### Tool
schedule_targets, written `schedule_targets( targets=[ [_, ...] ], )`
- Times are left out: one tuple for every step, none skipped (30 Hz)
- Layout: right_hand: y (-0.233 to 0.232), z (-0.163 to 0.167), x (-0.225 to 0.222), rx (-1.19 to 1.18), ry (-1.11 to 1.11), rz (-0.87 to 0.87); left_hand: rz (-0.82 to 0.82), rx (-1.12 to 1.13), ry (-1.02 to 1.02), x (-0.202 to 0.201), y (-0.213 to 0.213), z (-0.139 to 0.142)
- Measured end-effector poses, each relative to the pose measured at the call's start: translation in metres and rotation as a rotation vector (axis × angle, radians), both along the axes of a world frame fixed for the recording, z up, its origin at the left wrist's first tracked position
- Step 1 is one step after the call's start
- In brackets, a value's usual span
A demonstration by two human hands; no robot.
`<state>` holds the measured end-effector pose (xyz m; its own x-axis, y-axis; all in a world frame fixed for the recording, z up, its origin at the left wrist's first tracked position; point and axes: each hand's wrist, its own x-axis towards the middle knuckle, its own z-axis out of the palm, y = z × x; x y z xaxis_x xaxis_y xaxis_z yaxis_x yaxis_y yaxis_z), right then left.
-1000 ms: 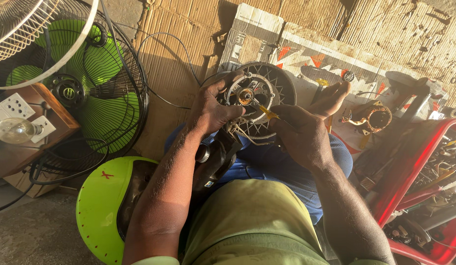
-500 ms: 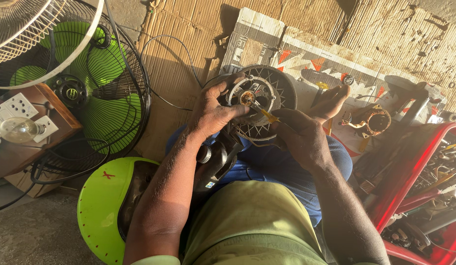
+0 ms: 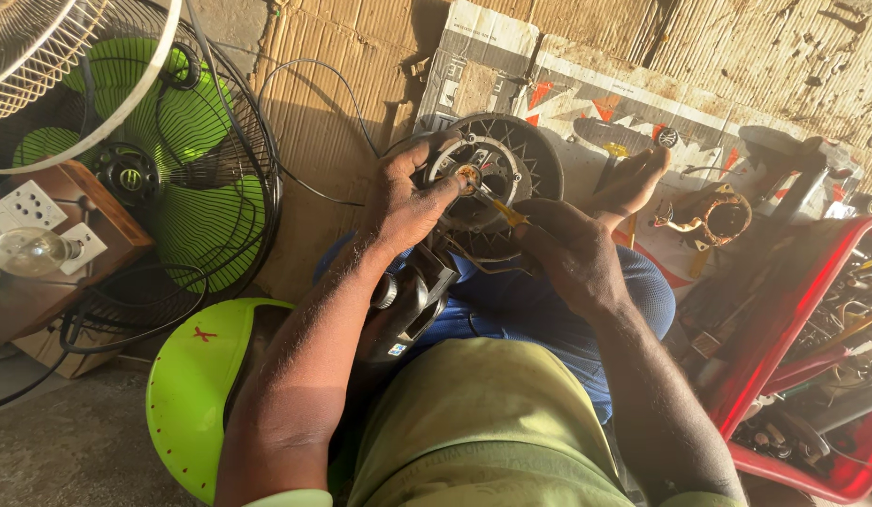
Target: The person sits on the floor and uses a screwdriver to work on the internal components of a disassembled electric fan motor. They manipulate the motor housing and wires while seated, with a red toolbox and other fans visible nearby.
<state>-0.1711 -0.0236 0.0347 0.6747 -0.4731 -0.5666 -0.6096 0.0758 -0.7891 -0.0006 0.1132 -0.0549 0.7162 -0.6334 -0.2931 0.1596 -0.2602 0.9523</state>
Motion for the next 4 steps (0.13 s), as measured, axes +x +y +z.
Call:
schedule_targets(
  targets=[
    [0.0008,0.0004,0.0006,0.004,-0.007,0.004,-0.084,-0.019,0.066,0.0037,0.0058,0.0001],
    [0.0009,0.0010,0.0018,0.008,-0.015,0.009,-0.167,-0.039,0.128,0.0074,0.0103,0.0010],
    [0.0007,0.0018,0.0031,0.010,-0.024,0.015,-0.195,-0.031,0.103,0.0098,0.0116,0.0035],
    [-0.0044,0.0015,0.0071,0.012,-0.024,0.015,-0.223,-0.022,0.079,0.0108,0.0119,0.0058]
  ],
)
